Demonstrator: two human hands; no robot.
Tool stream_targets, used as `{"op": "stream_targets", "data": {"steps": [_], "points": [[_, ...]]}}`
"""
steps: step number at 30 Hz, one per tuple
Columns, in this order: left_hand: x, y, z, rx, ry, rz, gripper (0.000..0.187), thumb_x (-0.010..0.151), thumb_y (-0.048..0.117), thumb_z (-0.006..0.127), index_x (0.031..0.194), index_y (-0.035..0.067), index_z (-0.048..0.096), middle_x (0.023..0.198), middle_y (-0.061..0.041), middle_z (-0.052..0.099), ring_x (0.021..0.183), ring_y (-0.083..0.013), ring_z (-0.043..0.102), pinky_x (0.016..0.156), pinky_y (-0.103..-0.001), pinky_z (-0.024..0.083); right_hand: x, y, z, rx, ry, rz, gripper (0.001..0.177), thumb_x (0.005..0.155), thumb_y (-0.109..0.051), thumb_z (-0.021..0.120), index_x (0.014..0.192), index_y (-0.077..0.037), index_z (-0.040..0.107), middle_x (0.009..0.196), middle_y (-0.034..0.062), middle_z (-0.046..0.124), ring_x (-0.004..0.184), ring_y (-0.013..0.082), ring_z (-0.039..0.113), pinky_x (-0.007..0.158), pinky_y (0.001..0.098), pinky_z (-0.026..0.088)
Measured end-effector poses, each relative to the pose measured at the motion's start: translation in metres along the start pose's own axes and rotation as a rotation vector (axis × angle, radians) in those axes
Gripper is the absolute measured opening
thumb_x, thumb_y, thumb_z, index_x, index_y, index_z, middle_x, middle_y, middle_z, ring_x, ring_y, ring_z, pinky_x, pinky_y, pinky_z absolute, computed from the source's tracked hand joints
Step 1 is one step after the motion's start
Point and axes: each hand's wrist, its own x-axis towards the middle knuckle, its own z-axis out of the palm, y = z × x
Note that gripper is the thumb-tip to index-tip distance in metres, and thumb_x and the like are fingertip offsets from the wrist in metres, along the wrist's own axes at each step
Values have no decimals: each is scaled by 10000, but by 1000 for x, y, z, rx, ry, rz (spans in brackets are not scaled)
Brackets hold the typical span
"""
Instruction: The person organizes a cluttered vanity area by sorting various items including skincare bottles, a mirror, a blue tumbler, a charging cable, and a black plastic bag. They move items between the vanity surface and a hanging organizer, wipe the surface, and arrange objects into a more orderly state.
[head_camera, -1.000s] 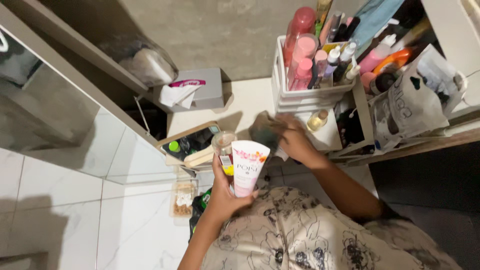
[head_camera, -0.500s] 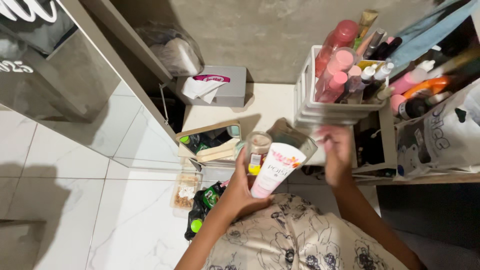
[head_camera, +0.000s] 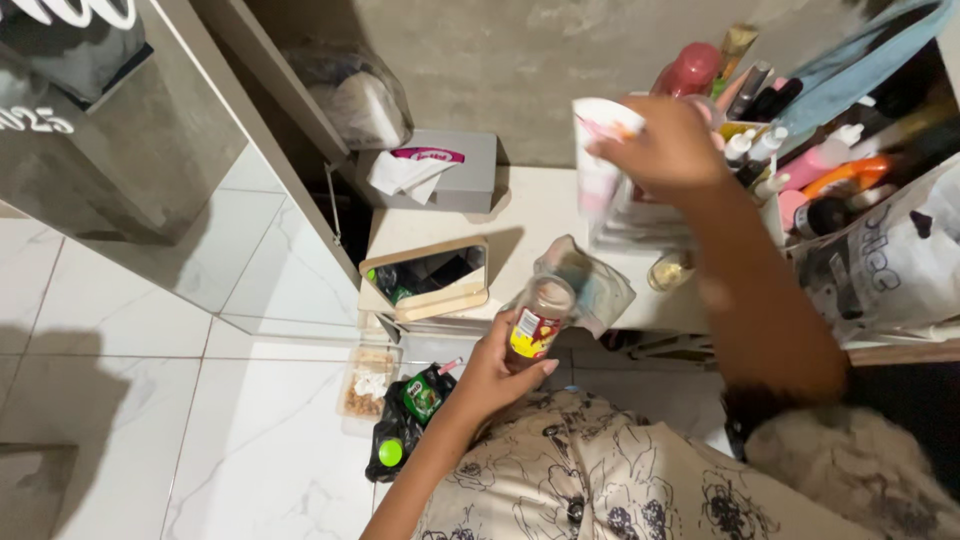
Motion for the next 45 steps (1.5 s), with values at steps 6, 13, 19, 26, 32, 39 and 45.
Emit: {"op": "stream_targets", "data": {"steps": [6,13,19,26,32,39,45], "points": [[-22,0,-5,22,11,52,656,855,97,818,1410,35,474,1161,-34,672,1017,-86,632,846,-238,550,87,87,114,-712,-239,38,156,810,-73,714,947,-53,787,974,215,736,938,410,714,783,511,570],[-30,-19,-22,-127,43,51,659,853,42,791,1424,42,462,1169,-27,655,1028,-83,626,836,-245,550,39,110,140,-850,-475,-18,169,869,-69,636,948,-37,782,1035,217,743,987,389,730,786,497,592],[-19,-23,-17,-99,73,-28,637,866,33,801,1406,39,461,1154,-37,652,1021,-81,636,861,-250,563,16,20,91,-611,-506,-5,603,860,-401,792,1306,-30,628,1236,231,645,1174,388,598,965,481,498],[4,13,-3,3,-3,-26,678,882,94,782,1451,35,418,1165,-56,629,1002,-102,633,842,-256,551,-41,-83,27,121,-974,-214,538,796,-335,795,1275,-123,670,1179,53,746,1095,170,731,933,315,601],[31,70,4,339,95,-53,617,932,115,652,1494,62,403,1030,-85,649,831,-181,652,701,-296,525,26,-67,-87,-219,-559,-36,490,878,-296,716,1344,-163,644,898,33,782,736,177,752,585,338,580],[84,82,23,689,226,223,337,954,50,614,1285,12,560,1124,-232,643,1000,-407,651,851,-462,525,106,41,37,-583,-204,-27,400,779,-137,777,1175,-137,723,1228,258,549,991,444,650,819,503,556],[186,53,41,776,320,36,410,787,24,622,1193,54,578,1123,-267,618,1039,-462,611,873,-526,495,105,126,88,-798,-62,-188,350,799,-148,733,1129,-39,691,1106,215,631,983,398,663,755,502,566]]}}
